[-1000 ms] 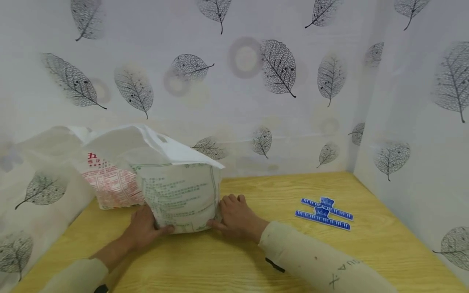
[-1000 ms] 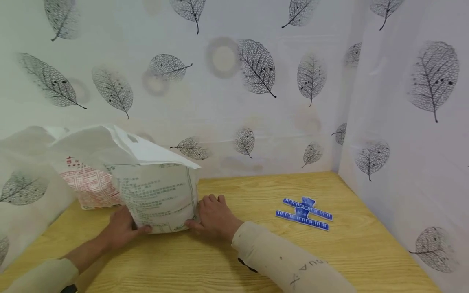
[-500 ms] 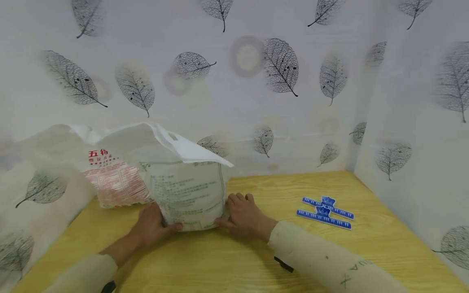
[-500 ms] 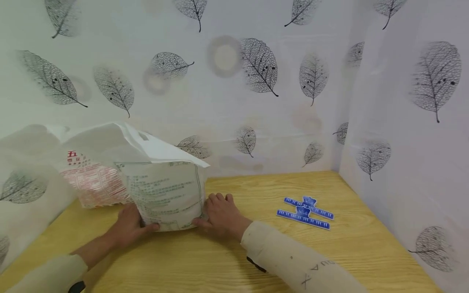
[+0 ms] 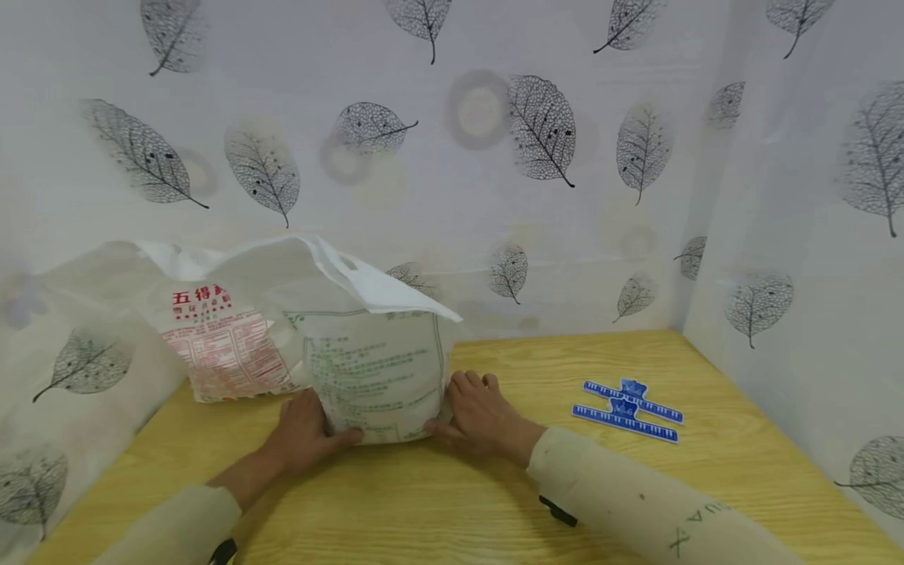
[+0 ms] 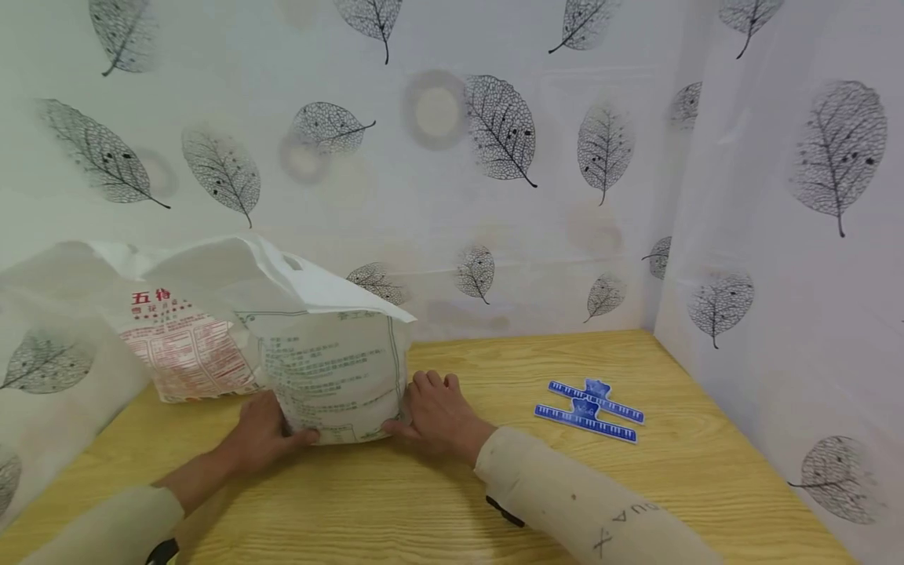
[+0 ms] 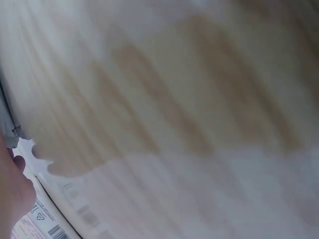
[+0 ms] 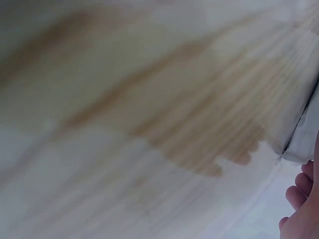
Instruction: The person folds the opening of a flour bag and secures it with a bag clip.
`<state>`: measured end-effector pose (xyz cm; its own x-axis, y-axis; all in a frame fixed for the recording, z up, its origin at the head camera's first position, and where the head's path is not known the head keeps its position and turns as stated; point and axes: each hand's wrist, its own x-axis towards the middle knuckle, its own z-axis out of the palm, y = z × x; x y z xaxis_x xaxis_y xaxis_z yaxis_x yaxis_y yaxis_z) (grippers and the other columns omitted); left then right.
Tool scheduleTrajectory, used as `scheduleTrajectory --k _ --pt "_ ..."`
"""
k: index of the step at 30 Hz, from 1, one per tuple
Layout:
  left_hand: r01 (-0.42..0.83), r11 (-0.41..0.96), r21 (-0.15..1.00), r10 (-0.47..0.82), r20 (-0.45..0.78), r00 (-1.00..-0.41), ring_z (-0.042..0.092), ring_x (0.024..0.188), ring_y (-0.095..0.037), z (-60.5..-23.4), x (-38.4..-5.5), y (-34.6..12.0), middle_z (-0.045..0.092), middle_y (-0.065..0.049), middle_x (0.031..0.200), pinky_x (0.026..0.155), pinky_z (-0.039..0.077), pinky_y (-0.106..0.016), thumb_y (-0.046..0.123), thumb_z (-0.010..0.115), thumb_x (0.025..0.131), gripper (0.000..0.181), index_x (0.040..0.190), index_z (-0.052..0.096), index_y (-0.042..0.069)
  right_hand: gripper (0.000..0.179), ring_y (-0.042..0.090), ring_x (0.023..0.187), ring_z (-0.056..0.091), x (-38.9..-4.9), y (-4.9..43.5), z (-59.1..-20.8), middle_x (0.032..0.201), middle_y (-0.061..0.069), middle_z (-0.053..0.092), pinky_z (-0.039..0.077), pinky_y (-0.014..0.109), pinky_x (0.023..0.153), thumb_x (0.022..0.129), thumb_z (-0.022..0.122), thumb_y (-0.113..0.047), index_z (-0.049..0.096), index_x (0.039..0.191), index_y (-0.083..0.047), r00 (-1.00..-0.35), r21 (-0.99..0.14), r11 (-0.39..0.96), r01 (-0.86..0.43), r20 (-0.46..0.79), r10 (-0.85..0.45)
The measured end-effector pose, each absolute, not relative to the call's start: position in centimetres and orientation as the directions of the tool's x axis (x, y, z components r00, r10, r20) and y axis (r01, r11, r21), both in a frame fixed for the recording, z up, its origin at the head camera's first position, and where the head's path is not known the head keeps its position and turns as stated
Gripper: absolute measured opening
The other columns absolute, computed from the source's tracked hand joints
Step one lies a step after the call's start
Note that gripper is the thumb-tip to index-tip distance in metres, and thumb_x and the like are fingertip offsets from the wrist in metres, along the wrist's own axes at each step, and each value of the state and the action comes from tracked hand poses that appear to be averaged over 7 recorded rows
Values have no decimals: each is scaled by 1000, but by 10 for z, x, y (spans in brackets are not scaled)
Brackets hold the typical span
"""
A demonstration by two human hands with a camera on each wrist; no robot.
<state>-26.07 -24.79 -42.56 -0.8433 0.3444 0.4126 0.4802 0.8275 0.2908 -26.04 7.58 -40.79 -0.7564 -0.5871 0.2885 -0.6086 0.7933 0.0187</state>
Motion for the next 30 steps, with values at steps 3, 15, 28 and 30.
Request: scheduleTrajectory --k 3,15,28,30 --pt "491 824 284 353 420 -836 58 104 -19 -425 -262 -247 65 1 114 74 37 -39 63 76 74 59 117 54 30 71 22 98 50 -261 77 -409 108 3 55 35 41 84 95 46 -66 50 137 -9 -755 17 794 -607 298 -584" --pt "516 811 277 365 450 -815 57 102 -16 -428 -266 -237 63 4 110 73 36 -38 62 77 73 62 118 51 28 74 24 104 48 -262 85 -409 116 5 54 35 45 90 97 44 -65 42 145 -8 -778 8 807 -590 259 -572" --pt "487 820 300 361 389 -847 53 101 -19 -425 -265 -227 62 2 110 82 34 -41 66 73 76 63 120 49 27 74 24 106 49 -261 94 -409 117 5 54 36 45 90 97 43 -66 44 144 -9 -774 64 814 -577 274 -571" --pt "481 821 307 358 379 -853 51 99 -19 -425 -265 -225 61 2 111 82 32 -40 66 73 76 64 120 49 27 73 24 106 49 -262 96 -410 117 5 54 36 46 90 97 42 -66 43 143 -9 -773 64 813 -579 274 -572"
